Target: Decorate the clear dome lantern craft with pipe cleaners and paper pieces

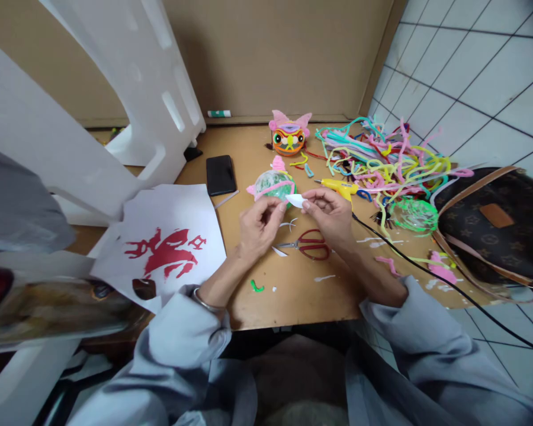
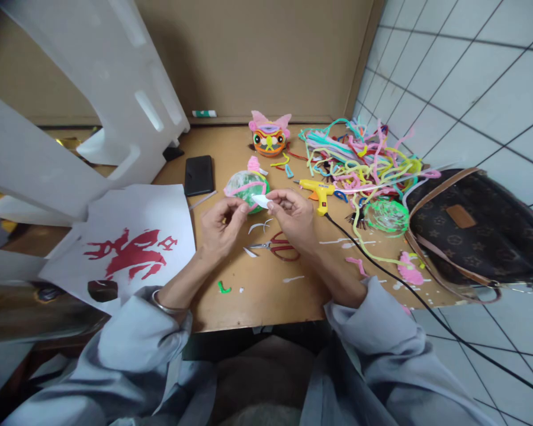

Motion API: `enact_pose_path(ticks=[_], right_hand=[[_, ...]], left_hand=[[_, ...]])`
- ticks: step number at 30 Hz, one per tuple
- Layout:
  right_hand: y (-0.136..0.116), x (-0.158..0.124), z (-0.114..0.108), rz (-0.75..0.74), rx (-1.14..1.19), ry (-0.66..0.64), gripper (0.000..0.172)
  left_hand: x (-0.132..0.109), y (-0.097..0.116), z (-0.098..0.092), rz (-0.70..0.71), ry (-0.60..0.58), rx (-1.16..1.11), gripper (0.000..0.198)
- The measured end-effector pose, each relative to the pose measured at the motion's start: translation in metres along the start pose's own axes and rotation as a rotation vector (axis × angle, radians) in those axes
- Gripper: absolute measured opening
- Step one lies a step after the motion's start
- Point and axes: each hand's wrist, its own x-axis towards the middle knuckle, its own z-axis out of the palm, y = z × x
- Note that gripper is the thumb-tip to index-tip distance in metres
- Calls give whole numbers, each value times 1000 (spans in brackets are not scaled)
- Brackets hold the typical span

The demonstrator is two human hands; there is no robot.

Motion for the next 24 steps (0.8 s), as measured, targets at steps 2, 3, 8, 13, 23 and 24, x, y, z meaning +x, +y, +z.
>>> enact_pose_path(ticks=[2, 3, 8, 13, 23, 24], right_hand=[[-3, -3, 1, -50, -42, 16, 22], [-4, -5, 2, -73, -62, 18, 23], [-9, -9, 3, -121, -111, -11, 19], [-9, -8, 2, -136, -147, -80, 11], [-3, -7, 4, -172, -164, -106, 16], [-1, -7, 4, -177, -170, -107, 16]], left_hand=[[-5, 0, 8, -154, -111, -160, 43], [-7, -1, 11, -228, -159, -226, 45], [-7, -12, 19, -446, -203, -451, 50], [-4, -14, 17, -495, -172, -561, 48], [-2, -9, 16, -494, -182, -625, 46], [-2, -9, 16, -495, -175, -630, 45]])
